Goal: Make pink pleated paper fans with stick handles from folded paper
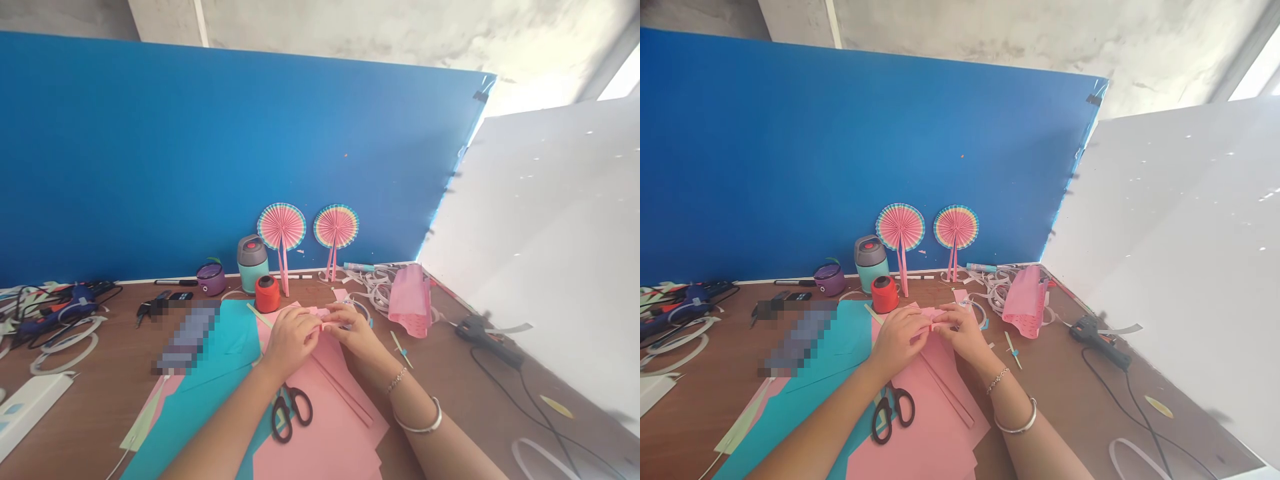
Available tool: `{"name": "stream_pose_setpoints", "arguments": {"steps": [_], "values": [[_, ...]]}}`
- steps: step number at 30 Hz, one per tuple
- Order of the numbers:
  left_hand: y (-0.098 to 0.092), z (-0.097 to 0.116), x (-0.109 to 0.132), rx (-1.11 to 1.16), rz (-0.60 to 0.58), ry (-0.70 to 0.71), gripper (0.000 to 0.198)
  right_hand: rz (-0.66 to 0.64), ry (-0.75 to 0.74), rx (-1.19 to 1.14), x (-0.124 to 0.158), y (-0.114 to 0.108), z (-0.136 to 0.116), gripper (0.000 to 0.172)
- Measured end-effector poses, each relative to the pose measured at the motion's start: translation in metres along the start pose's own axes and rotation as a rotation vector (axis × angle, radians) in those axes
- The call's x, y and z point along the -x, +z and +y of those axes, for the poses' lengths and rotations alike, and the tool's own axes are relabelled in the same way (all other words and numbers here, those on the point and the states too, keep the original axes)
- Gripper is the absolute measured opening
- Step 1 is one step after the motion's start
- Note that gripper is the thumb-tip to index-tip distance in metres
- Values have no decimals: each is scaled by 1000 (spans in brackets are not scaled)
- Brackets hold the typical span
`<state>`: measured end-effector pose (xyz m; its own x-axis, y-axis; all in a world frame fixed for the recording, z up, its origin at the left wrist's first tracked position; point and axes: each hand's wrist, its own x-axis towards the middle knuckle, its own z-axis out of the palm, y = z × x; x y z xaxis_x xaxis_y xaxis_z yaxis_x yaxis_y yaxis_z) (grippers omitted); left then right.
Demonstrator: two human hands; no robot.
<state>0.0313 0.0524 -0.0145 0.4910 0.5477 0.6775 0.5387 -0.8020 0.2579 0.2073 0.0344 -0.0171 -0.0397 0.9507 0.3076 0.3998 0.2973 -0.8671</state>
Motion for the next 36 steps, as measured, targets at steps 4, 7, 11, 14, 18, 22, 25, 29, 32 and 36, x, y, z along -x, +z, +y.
{"name": "stream_pose_setpoints", "arguments": {"steps": [4, 7, 11, 14, 18, 22, 25, 29, 32, 36], "values": [[0, 0, 0, 8, 12, -23, 21, -13, 16, 1, -1, -1, -1, 12], [0, 1, -1, 10, 9, -17, 22, -22, 9, 36, -1, 0, 0, 9], [1, 0, 0, 20, 14, -68, 21, 59, -112, 175, 0, 3, 4, 18], [2, -1, 2, 4, 20, -135, 18, 187, -291, 419, 2, 5, 4, 21], [2, -1, 2, -28, 27, -180, 19, 232, -443, 623, 3, 7, -2, 10], [1, 1, 2, -37, 30, -205, 15, 303, -480, 691, 5, 7, -10, 14], [1, 2, 2, -48, 37, -220, 13, 299, -450, 729, 7, 9, -13, 13], [1, 4, 2, -63, 59, -203, 15, 184, -397, 711, 7, 15, -12, 15], [2, 4, 2, -76, 57, -182, 15, 186, -328, 620, 6, 19, -9, 16], [5, 4, 3, -74, 71, -165, 13, 183, -247, 479, 5, 20, -9, 15]]}}
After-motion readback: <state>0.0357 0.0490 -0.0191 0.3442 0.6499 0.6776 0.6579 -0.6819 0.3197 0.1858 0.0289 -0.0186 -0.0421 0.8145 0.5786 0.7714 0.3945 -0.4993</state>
